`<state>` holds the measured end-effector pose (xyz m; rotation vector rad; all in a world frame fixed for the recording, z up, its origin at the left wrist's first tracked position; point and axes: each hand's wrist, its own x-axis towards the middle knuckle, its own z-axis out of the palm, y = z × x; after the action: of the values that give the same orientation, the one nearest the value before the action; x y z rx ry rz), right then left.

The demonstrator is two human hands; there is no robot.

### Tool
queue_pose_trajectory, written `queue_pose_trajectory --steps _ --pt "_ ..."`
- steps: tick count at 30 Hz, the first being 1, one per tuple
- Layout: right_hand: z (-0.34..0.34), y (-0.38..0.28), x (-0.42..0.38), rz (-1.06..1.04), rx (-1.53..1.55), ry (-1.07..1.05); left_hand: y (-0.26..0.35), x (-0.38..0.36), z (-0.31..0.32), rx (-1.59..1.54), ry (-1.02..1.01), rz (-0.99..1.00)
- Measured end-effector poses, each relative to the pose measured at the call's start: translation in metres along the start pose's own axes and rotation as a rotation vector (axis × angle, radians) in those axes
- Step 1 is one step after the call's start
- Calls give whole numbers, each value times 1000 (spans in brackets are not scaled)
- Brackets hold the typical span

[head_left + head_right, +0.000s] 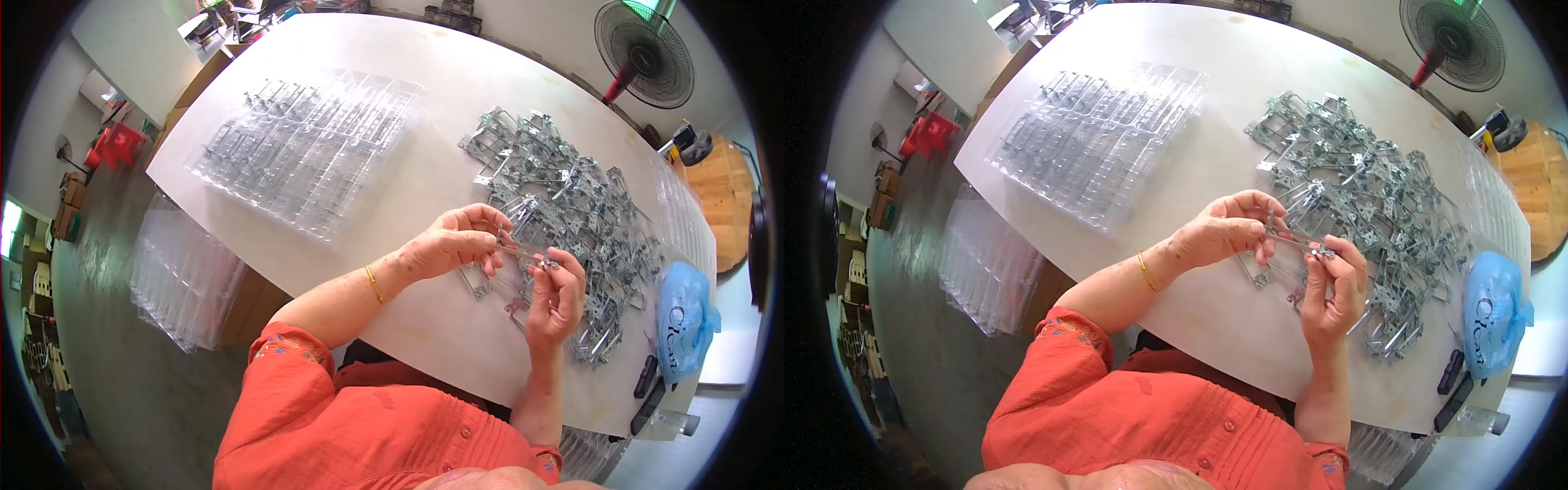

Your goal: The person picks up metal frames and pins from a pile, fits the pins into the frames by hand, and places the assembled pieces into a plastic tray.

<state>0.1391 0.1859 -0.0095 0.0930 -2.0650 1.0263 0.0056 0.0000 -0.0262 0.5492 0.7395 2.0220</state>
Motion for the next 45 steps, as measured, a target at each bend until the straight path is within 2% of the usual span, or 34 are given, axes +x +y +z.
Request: queue_pose_trajectory --steps 3,5,7,9,13,17,23,26,28,31,34,36,40,45 --pt "-1 0 -2 -3 -53 -27 -2 0 -2 -54 -28 24" --pt "3 -4 -3 102 108 7 -1 0 0 -4 -34 72" --pt "2 -4 -3 104 109 7 -1 0 0 14 -48 65" --pt "1 -6 -4 231 255 9 -1 0 1 -17 -90 70" --pt "-1 -6 -4 350 360 -29 0 0 1 -43 -78 57" --pt "-1 -6 -4 380 369 -51 -1 1 -1 -6 -57 58" --pt "4 -5 -4 291 318 25 1 0 2 22 -30 51" --pt "3 -2 -3 173 228 45 0 2 0 12 -29 49" --pt "2 -1 -2 0 4 45 1 3 -2 -14 -35 52" --pt "0 -1 -1 -72 -115 43 1 3 -4 -66 -22 23" --pt "-1 -1 -1 -112 -111 25 0 2 -5 -55 -46 14" --pt "-3 -2 0 -138 -139 15 -1 -2 -3 102 43 -12" --pt "-4 -2 2 -160 -170 6 -3 -1 -4 193 32 -5" --pt "-4 1 1 -154 -165 10 1 -2 4 158 8 -23"
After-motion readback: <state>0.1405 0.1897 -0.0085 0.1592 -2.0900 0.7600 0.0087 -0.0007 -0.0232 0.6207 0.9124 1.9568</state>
